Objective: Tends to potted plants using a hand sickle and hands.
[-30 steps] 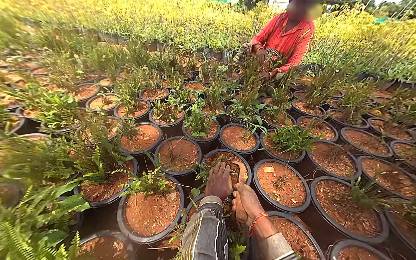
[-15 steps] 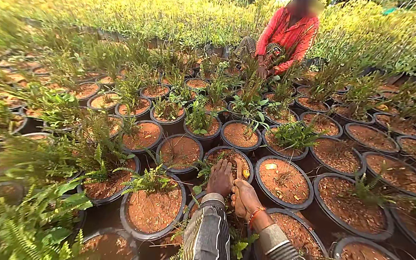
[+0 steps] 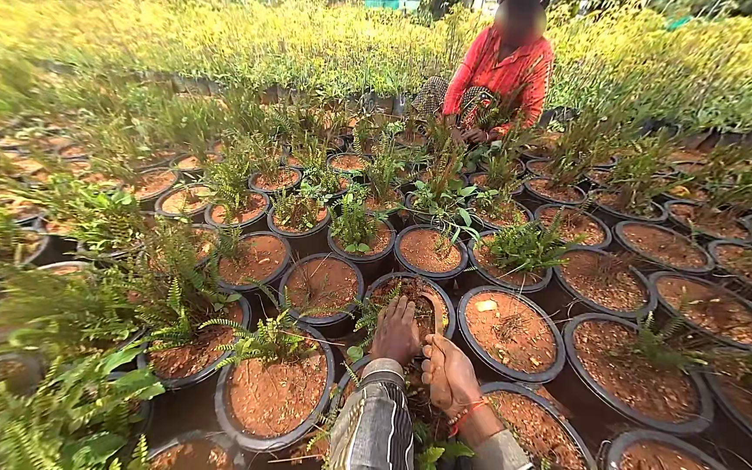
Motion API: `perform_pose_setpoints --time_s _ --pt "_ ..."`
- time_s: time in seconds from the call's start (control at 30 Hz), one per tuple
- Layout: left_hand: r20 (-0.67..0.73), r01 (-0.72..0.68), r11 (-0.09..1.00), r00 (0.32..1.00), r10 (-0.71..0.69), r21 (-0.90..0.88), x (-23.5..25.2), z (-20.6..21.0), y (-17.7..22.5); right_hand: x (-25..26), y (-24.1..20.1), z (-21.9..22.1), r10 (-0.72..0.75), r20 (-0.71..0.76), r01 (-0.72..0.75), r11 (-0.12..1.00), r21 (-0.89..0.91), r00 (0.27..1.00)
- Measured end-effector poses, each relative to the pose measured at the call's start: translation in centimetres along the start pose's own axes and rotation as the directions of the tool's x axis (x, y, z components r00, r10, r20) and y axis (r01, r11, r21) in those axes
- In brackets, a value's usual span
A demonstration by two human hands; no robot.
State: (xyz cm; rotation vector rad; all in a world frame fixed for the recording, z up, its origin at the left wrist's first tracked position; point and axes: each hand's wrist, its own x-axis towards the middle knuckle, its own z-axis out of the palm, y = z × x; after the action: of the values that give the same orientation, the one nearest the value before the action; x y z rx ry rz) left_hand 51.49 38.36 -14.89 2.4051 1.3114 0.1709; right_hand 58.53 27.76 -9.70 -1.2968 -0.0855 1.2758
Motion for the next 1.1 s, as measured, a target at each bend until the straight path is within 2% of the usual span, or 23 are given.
perform_pose_setpoints --time_s 0.1,0.2,0.33,0.5,0.7,0.8,0.9,1.0,1.03,1.07,1.1 --pt "0.011 0.002 1.000 1.000 -0.002 -0.005 0.1 0.0 0.0 -0.2 0.8 0.3 -0.062 -0.078 0.039 0.964 -0.263 0.995" --pt "0.021 0.004 1.000 1.000 -0.004 0.000 0.0 -0.1 -0.1 0.5 0.7 1.1 -0.052 -0.090 0.017 0.935 -0.353 0.995" --pt "0.016 -0.004 1.000 1.000 0.004 -0.002 -0.1 -0.3 0.2 -0.4 -0.1 1.3 -0.018 -0.115 -0.020 0.947 -0.322 0.993" --pt "0.017 -0.005 1.000 1.000 0.005 0.008 -0.2 0.1 -0.1 1.3 1.1 0.1 -0.055 -0.050 0.029 0.909 -0.415 0.997" --pt "0.011 -0.010 1.000 1.000 0.010 -0.004 0.0 0.4 -0.2 -2.0 2.7 -3.1 -0.216 -0.043 0.184 0.907 -0.378 0.975" --pt "0.007 -0.011 1.000 1.000 0.011 0.001 0.3 0.2 -0.2 0.1 4.4 -3.1 -0.354 -0.052 0.295 0.844 -0.448 0.934" --pt "0.000 -0.015 1.000 1.000 0.015 -0.007 0.4 0.4 -0.1 1.2 2.5 -3.5 -0.443 -0.079 0.370 0.822 -0.434 0.893" --pt "0.022 -0.005 1.000 1.000 0.005 -0.021 0.2 0.2 -0.1 -0.9 -0.1 -3.6 -0.366 -0.185 0.280 0.886 -0.369 0.912" --pt "0.035 0.001 1.000 0.999 0.000 -0.029 0.2 0.0 0.0 -1.6 -0.4 -4.2 -0.339 -0.194 0.219 0.860 -0.460 0.921" --pt "0.047 0.005 0.999 0.999 -0.003 -0.032 0.2 -0.1 0.1 -2.2 -0.4 -5.2 -0.341 -0.177 0.159 0.759 -0.631 0.923" --pt "0.049 0.005 0.999 0.999 -0.004 -0.031 0.3 -0.1 0.2 -2.7 -0.5 -6.2 -0.361 -0.132 0.113 0.582 -0.805 0.923"
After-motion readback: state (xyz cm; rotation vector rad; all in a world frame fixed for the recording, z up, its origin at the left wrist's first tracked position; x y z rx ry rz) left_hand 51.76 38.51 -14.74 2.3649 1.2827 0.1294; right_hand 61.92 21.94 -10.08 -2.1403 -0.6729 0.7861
